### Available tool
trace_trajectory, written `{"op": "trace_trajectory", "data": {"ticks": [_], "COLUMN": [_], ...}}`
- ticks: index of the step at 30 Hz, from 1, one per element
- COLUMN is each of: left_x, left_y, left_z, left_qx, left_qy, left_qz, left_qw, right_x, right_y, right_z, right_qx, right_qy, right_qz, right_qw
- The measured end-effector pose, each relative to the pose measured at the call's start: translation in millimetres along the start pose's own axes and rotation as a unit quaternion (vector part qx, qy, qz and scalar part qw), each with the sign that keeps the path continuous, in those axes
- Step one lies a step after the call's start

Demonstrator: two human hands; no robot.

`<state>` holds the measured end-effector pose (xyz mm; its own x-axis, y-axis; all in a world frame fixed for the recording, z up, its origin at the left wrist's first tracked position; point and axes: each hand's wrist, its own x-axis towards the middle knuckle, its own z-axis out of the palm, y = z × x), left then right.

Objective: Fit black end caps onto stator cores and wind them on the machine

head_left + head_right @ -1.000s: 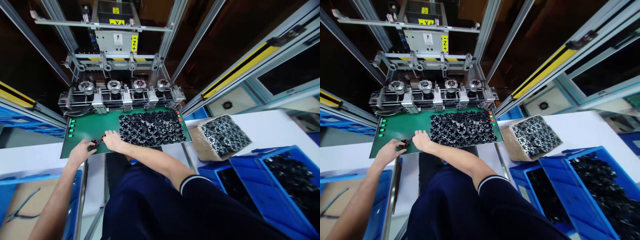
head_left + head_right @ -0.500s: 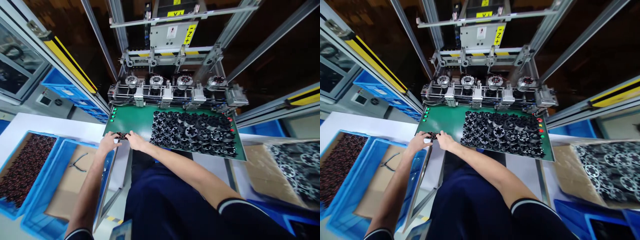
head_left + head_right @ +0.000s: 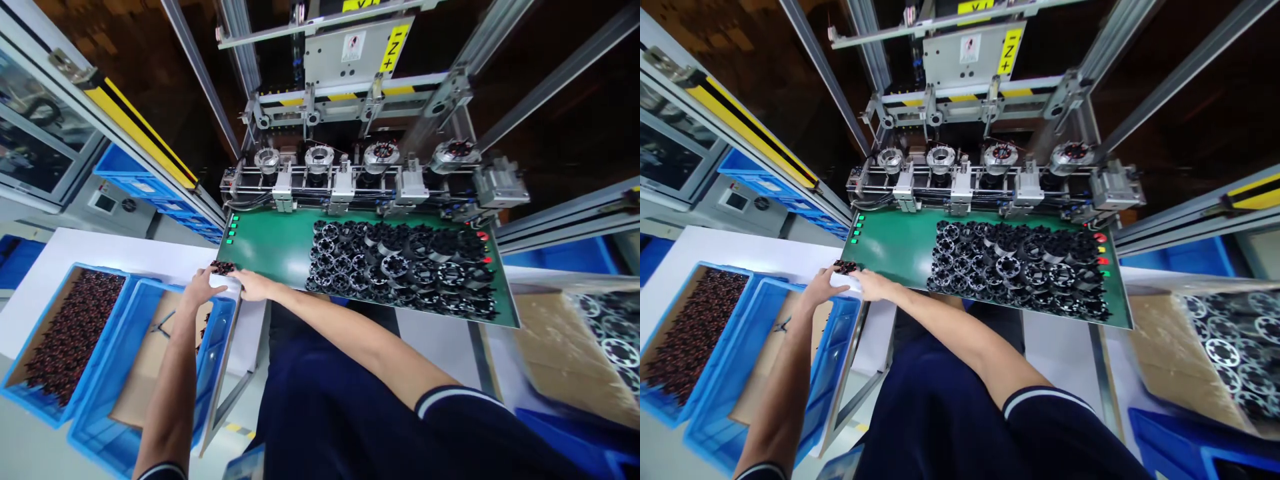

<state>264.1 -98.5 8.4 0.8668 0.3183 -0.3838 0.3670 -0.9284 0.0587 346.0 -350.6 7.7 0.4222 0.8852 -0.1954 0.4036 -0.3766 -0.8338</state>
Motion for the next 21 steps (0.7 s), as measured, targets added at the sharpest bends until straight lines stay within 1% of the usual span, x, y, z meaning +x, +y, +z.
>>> {"op": "trace_trajectory", "data": {"ticks": [1, 3, 5, 6, 7, 8, 9, 10, 11, 12, 13, 14, 15, 16, 17, 18, 19, 20, 21], "left_x": [-3.3, -8.4, -8.7, -6.4, -2.7, 2.2, 8.1, 14.8, 22.3, 30.7, 40.1, 50.5, 61.9, 74.0, 86.5, 99.1, 111.5, 123.4, 134.7], "left_y": [3.1, 11.6, 26.1, 37.4, 52.3, 71.8, 96.2, 125.7, 159.9, 198.4, 240.0, 283.5, 327.6, 370.9, 411.9, 449.6, 483.0, 511.6, 535.0], "left_z": [-5.3, -19.5, -37.4, -47.5, -58.4, -70.2, -82.7, -96.0, -109.6, -123.1, -135.9, -147.3, -156.7, -163.8, -168.3, -170.4, -170.5, -168.8, -166.0], "left_qx": [-0.004, -0.014, -0.028, -0.037, -0.048, -0.061, -0.074, -0.086, -0.096, -0.102, -0.098, -0.086, -0.069, -0.045, -0.032, -0.024, -0.012, 0.001, 0.015], "left_qy": [0.007, 0.03, 0.059, 0.072, 0.083, 0.094, 0.105, 0.116, 0.125, 0.133, 0.131, 0.123, 0.121, 0.116, 0.112, 0.11, 0.106, 0.1, 0.093], "left_qz": [0.002, 0.015, 0.046, 0.07, 0.102, 0.141, 0.184, 0.231, 0.278, 0.317, 0.349, 0.378, 0.392, 0.388, 0.385, 0.383, 0.374, 0.362, 0.348], "left_qw": [1.0, 0.999, 0.997, 0.994, 0.99, 0.984, 0.974, 0.962, 0.948, 0.933, 0.923, 0.913, 0.909, 0.913, 0.916, 0.917, 0.921, 0.927, 0.933], "right_x": [-13.9, -53.0, -105.4, -135.1, -165.8, -196.4, -225.6, -252.2, -275.3, -294.2, -308.7, -319.0, -325.7, -329.6, -331.2, -331.3, -330.3, -328.6, -326.3], "right_y": [0.2, 3.0, 9.1, 12.9, 17.0, 21.5, 26.5, 32.6, 39.9, 48.7, 59.1, 70.8, 83.5, 96.8, 110.3, 123.7, 136.9, 149.6, 161.8], "right_z": [-4.4, -20.2, -49.6, -70.7, -96.1, -125.5, -158.3, -193.4, -229.6, -265.4, -299.6, -330.7, -358.0, -380.8, -399.1, -413.1, -423.3, -430.5, -435.4], "right_qx": [0.007, 0.021, 0.034, 0.041, 0.048, 0.064, 0.065, 0.035, -0.02, -0.092, -0.171, -0.239, -0.266, -0.284, -0.292, -0.29, -0.286, -0.279, -0.268], "right_qy": [-0.007, -0.019, -0.03, -0.034, -0.038, -0.047, -0.039, -0.007, 0.039, 0.089, 0.137, 0.188, 0.221, 0.243, 0.256, 0.261, 0.259, 0.253, 0.244], "right_qz": [-0.012, -0.041, -0.069, -0.079, -0.087, -0.099, -0.088, -0.043, 0.03, 0.118, 0.216, 0.311, 0.359, 0.392, 0.416, 0.429, 0.44, 0.45, 0.458], "right_qw": [1.0, 0.999, 0.997, 0.995, 0.994, 0.992, 0.993, 0.998, 0.999, 0.985, 0.951, 0.901, 0.867, 0.84, 0.822, 0.815, 0.811, 0.81, 0.812]}}
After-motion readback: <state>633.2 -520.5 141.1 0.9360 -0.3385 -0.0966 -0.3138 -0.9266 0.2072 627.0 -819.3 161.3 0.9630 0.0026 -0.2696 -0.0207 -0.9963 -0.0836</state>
